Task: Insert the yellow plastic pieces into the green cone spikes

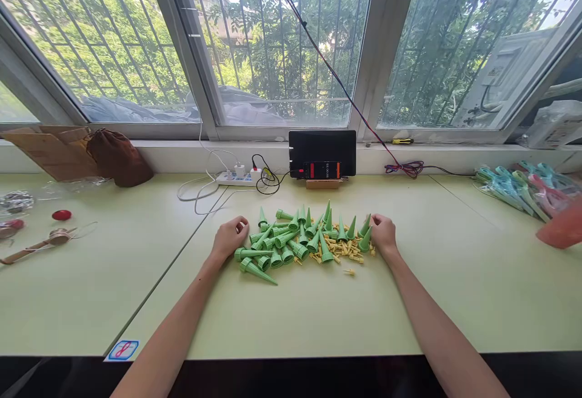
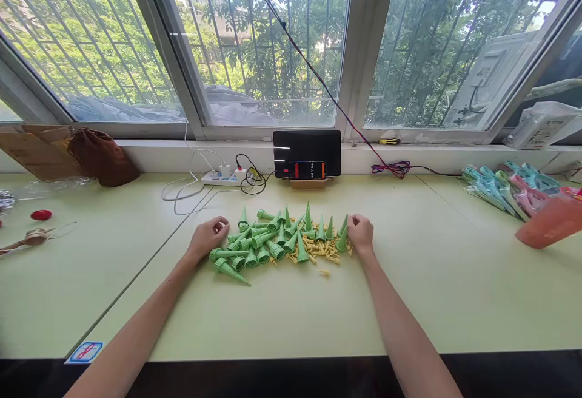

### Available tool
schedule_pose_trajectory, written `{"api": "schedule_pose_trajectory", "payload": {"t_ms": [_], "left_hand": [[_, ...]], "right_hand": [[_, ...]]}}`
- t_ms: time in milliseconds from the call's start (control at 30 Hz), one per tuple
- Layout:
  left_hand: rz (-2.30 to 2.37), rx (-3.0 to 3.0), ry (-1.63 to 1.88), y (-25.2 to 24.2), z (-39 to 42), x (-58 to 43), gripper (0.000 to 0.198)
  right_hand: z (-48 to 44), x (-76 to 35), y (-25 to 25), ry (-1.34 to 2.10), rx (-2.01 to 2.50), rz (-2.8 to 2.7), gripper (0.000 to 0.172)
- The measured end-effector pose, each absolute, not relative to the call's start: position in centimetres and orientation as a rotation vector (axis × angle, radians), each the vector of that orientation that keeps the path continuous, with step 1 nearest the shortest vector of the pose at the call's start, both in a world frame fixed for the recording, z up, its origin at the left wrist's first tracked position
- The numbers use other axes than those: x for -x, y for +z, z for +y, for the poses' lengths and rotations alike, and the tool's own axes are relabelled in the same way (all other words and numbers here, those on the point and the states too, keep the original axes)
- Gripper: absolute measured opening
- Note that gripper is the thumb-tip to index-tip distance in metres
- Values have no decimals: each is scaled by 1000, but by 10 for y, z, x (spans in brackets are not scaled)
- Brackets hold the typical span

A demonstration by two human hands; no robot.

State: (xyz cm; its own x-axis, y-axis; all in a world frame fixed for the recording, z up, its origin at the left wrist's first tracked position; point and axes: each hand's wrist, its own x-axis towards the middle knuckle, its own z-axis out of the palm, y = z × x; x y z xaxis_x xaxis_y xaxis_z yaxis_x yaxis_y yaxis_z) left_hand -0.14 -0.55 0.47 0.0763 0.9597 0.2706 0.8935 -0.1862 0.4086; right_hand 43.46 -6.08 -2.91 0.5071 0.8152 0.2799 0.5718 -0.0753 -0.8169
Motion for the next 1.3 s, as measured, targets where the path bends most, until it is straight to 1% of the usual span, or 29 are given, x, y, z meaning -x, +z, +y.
{"api": "schedule_pose_trajectory", "payload": {"t_ms": [500,733,833,933,1067,1167,1300], "left_hand": [[1892,-2193,721,6,-6,2,26],[1899,-2199,708,7,-7,1,25],[1892,-2203,710,6,-8,1,24],[1891,-2208,715,6,-9,0,24],[1893,-2216,715,7,-10,-1,24],[1897,-2213,712,8,-10,-1,24],[1896,-2203,709,9,-11,-1,23]], "right_hand": [[-64,-431,-24,316,1739,-1109,38],[-69,-432,-9,265,1684,-1041,48],[-76,-430,7,155,1530,-1061,51],[-86,-425,21,35,1382,-1176,45],[-95,-417,31,-81,1278,-1378,31],[-97,-412,32,-119,1263,-1467,22],[-98,-410,32,-122,1278,-1556,17]]}}
